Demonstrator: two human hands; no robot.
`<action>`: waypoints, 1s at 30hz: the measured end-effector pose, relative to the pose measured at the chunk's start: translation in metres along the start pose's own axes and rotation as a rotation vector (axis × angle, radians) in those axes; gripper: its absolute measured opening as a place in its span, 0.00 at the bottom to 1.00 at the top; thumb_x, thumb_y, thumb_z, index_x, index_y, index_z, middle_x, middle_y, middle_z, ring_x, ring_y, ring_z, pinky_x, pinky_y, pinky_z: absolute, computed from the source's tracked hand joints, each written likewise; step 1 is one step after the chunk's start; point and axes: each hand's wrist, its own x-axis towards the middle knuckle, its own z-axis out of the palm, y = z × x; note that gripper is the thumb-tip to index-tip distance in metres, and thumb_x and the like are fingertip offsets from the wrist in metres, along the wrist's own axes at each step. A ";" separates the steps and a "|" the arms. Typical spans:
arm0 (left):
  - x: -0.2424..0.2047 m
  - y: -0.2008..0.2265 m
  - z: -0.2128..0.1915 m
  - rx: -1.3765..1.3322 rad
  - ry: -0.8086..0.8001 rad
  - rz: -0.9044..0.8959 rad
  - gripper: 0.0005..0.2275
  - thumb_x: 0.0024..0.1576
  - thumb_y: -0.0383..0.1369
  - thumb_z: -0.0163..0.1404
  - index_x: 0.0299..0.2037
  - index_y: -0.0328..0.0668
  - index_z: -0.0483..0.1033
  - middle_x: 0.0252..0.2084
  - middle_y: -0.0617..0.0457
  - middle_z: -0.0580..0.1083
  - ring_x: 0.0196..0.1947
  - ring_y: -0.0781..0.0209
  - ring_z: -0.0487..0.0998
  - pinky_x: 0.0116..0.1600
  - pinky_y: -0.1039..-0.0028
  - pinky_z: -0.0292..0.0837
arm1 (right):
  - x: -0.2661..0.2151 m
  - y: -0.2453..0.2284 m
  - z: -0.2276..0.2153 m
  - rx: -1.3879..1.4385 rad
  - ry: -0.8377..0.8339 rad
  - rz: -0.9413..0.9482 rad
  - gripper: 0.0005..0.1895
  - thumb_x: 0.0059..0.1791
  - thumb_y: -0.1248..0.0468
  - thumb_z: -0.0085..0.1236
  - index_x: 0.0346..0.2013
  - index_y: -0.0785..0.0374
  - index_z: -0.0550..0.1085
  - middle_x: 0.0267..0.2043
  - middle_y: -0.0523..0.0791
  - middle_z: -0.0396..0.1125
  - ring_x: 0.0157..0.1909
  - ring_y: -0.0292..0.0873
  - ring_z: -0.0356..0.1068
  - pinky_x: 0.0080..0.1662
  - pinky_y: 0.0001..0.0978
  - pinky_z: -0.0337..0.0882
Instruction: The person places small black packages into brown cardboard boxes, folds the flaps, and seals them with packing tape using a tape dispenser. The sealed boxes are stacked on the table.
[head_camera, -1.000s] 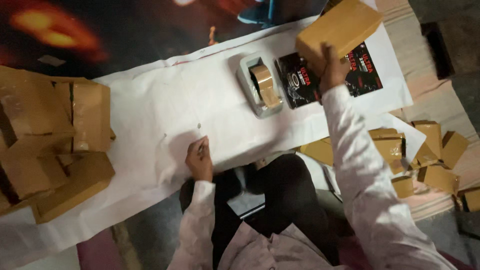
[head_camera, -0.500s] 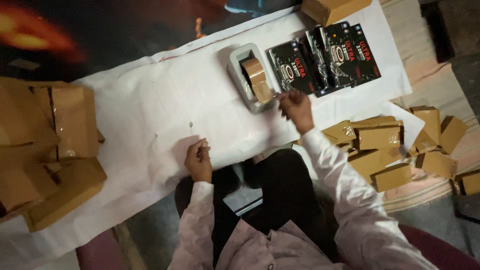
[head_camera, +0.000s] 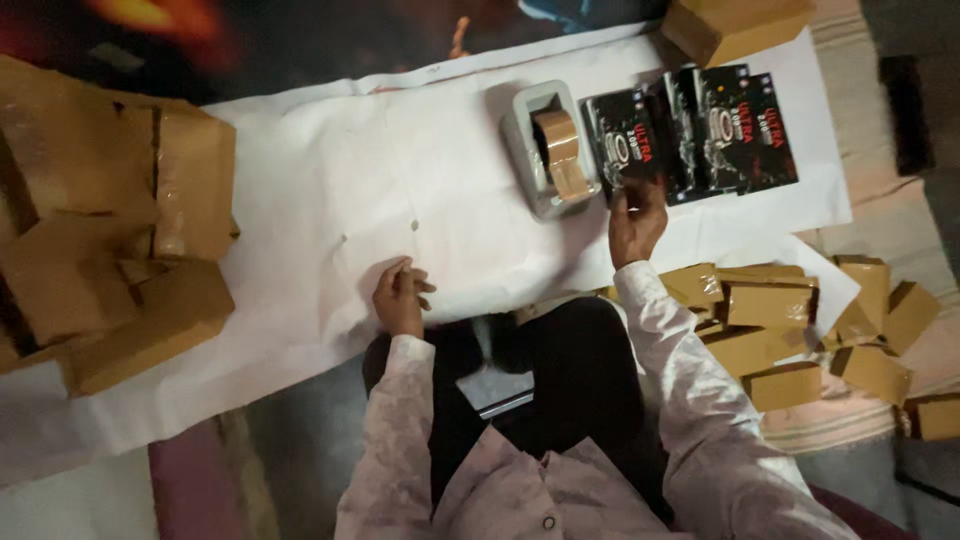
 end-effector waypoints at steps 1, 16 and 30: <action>0.004 -0.001 0.004 0.001 -0.030 -0.011 0.11 0.62 0.31 0.49 0.50 0.34 0.77 0.32 0.49 0.78 0.23 0.61 0.80 0.19 0.75 0.65 | 0.006 0.009 -0.005 -0.012 0.006 -0.038 0.11 0.52 0.67 0.55 0.48 0.69 0.74 0.42 0.48 0.72 0.43 0.41 0.71 0.48 0.32 0.73; 0.085 -0.005 -0.022 -0.025 0.034 0.217 0.06 0.62 0.25 0.50 0.47 0.35 0.79 0.32 0.51 0.79 0.25 0.68 0.78 0.24 0.78 0.66 | 0.016 0.055 -0.004 -0.905 0.037 -0.296 0.28 0.50 0.59 0.68 0.59 0.69 0.69 0.63 0.62 0.60 0.64 0.64 0.58 0.65 0.55 0.62; 0.078 -0.013 -0.021 -0.046 0.031 0.319 0.07 0.60 0.22 0.51 0.45 0.37 0.78 0.31 0.53 0.77 0.21 0.69 0.76 0.20 0.79 0.65 | 0.084 0.028 0.026 -1.390 -0.395 -0.117 0.57 0.42 0.39 0.69 0.70 0.75 0.58 0.57 0.63 0.62 0.56 0.64 0.61 0.52 0.58 0.66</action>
